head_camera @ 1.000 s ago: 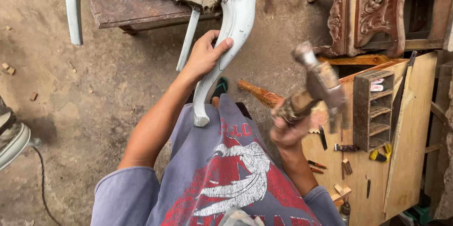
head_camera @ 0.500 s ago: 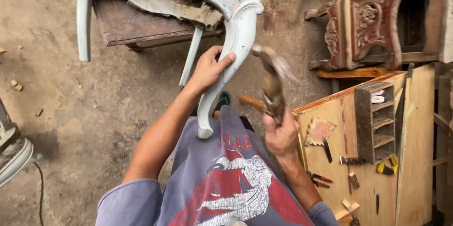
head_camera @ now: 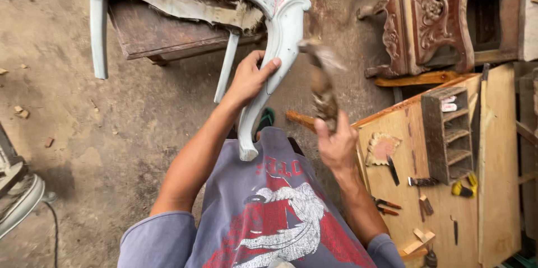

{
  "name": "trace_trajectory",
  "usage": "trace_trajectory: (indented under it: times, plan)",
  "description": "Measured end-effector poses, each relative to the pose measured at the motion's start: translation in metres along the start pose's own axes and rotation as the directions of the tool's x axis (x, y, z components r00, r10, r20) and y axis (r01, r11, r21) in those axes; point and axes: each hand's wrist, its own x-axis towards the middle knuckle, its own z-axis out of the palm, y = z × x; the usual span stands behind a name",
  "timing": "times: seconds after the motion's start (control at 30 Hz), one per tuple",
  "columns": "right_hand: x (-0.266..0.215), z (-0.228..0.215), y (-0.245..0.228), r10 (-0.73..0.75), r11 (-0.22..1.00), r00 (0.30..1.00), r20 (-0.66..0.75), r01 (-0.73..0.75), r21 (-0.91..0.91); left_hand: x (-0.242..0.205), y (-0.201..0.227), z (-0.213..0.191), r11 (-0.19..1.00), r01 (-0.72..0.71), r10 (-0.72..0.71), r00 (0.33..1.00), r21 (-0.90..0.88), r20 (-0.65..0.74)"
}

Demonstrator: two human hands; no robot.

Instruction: The person uses a chisel to shape a small wooden piece, then fits it into a broken section of a white chair leg. They secure the piece by hammering nails into the leg and continue to adjust and hammer the joint.

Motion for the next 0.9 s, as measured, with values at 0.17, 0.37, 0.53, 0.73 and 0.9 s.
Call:
trace_trajectory:
  times: [0.17, 0.37, 0.53, 0.73, 0.9]
  plan:
    - [-0.021, 0.004, 0.001, 0.119, 0.992, 0.989, 0.090, -0.114, -0.062, -0.020, 0.004, -0.001, 0.985, 0.135, -0.131, 0.990, -0.110, 0.044]
    - [-0.067, 0.001, 0.025, 0.100, 0.991, 0.994, -0.047, -0.096, 0.089, -0.026, 0.022, -0.010, 0.977, 0.211, -0.209, 0.974, -0.018, 0.085]
    - [-0.120, 0.014, 0.041, 0.618, 0.754, 0.786, 0.028, -0.603, 0.260, -0.020, 0.014, -0.007, 0.986, 0.166, -0.163, 0.980, -0.022, 0.111]
    - [-0.203, 0.043, 0.111, 0.772, 0.633, 0.634, 0.049, -0.773, 0.034, -0.035, -0.018, -0.030, 0.986, 0.090, -0.085, 0.995, -0.142, 0.044]
    - [-0.266, 0.060, 0.181, 0.788, 0.615, 0.593, 0.167, -0.774, -0.152, -0.114, -0.088, -0.105, 0.961, 0.222, -0.261, 0.925, -0.166, -0.276]
